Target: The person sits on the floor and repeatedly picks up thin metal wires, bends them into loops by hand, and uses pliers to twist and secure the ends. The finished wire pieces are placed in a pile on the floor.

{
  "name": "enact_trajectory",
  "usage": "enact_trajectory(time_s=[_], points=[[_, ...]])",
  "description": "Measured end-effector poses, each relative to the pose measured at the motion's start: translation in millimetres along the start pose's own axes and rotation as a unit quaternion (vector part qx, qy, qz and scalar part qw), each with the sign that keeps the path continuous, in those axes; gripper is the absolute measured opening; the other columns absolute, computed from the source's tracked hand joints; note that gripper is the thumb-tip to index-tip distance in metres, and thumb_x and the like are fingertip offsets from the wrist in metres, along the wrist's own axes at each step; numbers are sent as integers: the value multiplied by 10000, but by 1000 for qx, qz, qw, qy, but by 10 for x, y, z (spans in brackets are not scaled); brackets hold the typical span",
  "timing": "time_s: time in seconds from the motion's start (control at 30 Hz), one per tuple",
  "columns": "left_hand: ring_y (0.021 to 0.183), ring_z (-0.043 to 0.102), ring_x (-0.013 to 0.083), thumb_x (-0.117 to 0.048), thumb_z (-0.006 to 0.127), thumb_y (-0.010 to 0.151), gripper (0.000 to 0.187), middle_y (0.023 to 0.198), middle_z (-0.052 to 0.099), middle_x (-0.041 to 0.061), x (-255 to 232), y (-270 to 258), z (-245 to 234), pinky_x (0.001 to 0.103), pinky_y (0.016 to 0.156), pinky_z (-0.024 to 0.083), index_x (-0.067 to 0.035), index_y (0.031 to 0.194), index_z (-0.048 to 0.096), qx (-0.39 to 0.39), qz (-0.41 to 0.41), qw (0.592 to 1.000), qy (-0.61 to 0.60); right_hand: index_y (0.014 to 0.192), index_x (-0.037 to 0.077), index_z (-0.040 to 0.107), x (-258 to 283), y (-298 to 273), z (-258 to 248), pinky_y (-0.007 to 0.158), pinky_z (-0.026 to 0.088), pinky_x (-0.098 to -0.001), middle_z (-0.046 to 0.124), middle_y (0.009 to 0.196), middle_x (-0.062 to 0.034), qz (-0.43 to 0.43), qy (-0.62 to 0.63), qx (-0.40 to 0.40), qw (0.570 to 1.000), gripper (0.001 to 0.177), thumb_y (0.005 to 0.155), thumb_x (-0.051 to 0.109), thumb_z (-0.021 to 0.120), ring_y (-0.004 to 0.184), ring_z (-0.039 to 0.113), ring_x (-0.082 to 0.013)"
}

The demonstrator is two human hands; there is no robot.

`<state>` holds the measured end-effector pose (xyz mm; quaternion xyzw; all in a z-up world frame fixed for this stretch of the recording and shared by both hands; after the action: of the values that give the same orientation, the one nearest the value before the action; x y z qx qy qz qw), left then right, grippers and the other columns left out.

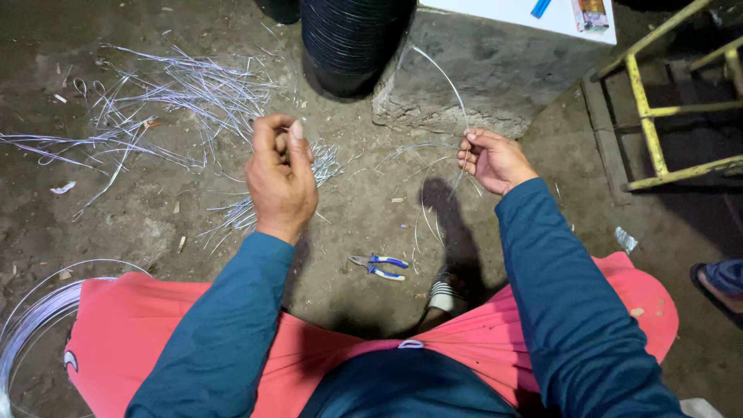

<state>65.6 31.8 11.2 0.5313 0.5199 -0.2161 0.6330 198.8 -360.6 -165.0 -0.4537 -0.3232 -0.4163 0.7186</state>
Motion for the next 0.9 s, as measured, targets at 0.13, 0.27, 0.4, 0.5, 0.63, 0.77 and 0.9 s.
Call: enact_trajectory(time_s=[0.13, 0.27, 0.4, 0.5, 0.63, 0.77, 0.9], points=[[617, 599, 136, -158, 580, 1099, 127, 726, 627, 64, -25, -14, 83, 319, 578, 461, -46, 1161, 587, 17, 5, 995, 94, 1041, 71, 613, 237, -233, 508, 717, 509, -319, 595, 829, -21, 2, -17, 66, 998, 71, 1051, 141, 616, 764, 585, -154], [667, 661, 168, -153, 569, 1082, 154, 767, 682, 84, 67, -23, 181, 318, 614, 502, -56, 1185, 630, 27, -12, 995, 96, 1002, 62, 608, 448, -537, 909, 651, 476, -307, 557, 752, -13, -20, -100, 61, 993, 86, 1005, 142, 575, 670, 537, -149], [794, 698, 125, -175, 570, 1073, 202, 874, 717, 65, 290, -11, 205, 286, 675, 559, -42, 1186, 673, 7, -46, 999, 2, 1015, 14, 593, 627, -967, 1344, 632, 460, -290, 533, 745, -6, -140, -213, 89, 963, 99, 1037, 101, 553, 669, 509, -115], [769, 649, 96, -192, 594, 1059, 234, 855, 729, 40, 606, -34, 208, 276, 680, 537, -42, 1186, 722, -6, -126, 991, -35, 1026, 15, 596, 569, -1265, 1460, 650, 483, -277, 581, 763, -9, -167, -266, 57, 948, 77, 1016, 78, 553, 687, 559, -104], [721, 604, 72, -203, 608, 1034, 267, 862, 704, 19, 1008, -107, 315, 254, 620, 528, -44, 1206, 736, -14, -234, 962, -139, 1026, -1, 594, 415, -1410, 1573, 652, 479, -278, 598, 757, -23, -163, -269, 66, 947, 75, 1015, 67, 562, 683, 563, -108], [718, 619, 80, -210, 603, 1029, 294, 880, 701, 25, 1226, -155, 370, 252, 628, 569, -36, 1228, 731, -24, -262, 946, -189, 1037, -9, 600, 289, -1390, 1609, 651, 472, -276, 599, 760, -22, -153, -249, 87, 952, 85, 1007, 66, 571, 689, 557, -105], [727, 630, 87, -217, 602, 1028, 314, 905, 697, 39, 1330, -167, 408, 273, 654, 600, -18, 1241, 721, -18, -271, 940, -207, 1033, -8, 606, 165, -1332, 1613, 642, 479, -275, 596, 752, -20, -133, -241, 110, 955, 82, 1003, 65, 584, 685, 555, -103]])
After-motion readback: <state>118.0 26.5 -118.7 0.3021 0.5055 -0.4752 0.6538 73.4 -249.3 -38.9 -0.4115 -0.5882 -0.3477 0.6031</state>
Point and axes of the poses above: each hand's wrist, its own y-axis towards the middle knuckle, its own z-axis out of the palm, x = y × z, the point moved 9 cm from there along y, towards the middle knuckle
